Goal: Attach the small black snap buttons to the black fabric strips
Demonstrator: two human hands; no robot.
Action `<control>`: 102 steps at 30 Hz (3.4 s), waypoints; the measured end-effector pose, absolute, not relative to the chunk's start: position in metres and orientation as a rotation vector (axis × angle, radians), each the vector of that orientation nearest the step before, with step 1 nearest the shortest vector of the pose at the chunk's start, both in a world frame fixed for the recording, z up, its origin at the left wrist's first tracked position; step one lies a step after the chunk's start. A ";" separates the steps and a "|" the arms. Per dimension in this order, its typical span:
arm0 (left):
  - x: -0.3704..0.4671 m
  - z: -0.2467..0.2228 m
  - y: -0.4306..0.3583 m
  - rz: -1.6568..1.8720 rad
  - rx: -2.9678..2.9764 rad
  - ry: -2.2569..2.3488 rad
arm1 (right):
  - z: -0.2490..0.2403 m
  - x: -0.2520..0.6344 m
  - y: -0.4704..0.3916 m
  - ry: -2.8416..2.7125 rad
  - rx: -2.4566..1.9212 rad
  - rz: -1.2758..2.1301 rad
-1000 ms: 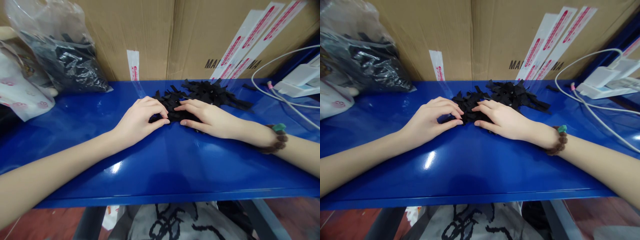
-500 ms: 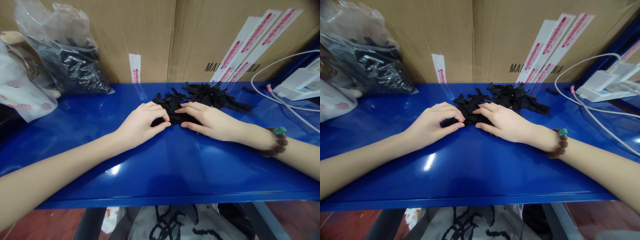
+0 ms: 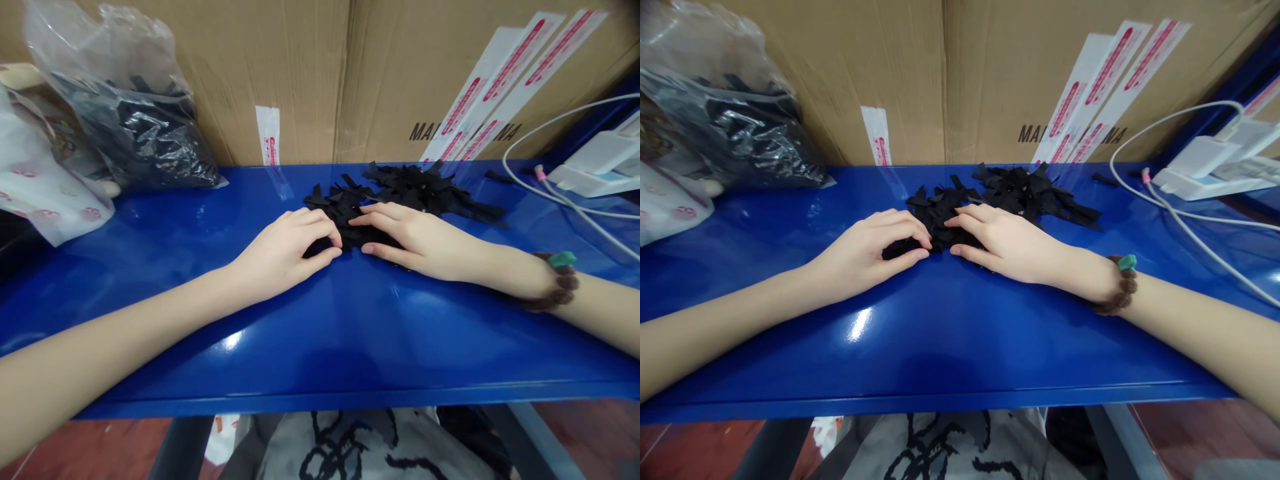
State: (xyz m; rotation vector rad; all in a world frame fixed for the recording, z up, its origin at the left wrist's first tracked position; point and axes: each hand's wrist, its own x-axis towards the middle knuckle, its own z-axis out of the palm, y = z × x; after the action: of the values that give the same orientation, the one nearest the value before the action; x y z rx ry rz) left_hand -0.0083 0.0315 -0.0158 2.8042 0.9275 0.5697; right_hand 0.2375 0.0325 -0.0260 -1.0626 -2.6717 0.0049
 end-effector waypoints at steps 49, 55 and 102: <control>-0.007 -0.019 0.031 0.555 2.856 0.891 | -0.027 0.240 0.033 -2.687 -1.025 -0.041; -0.007 -0.017 0.030 0.544 2.921 0.879 | -0.026 0.239 0.031 -2.676 -1.028 -0.044; -0.005 -0.010 0.023 0.529 3.004 1.010 | -0.016 0.237 0.020 -2.357 -0.857 -0.303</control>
State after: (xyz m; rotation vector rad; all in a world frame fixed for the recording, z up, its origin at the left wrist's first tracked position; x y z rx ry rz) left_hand -0.0053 0.0233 -0.0104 3.0040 1.0099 0.5294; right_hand 0.2373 0.0198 -0.0161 -0.8573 -2.3574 -0.3030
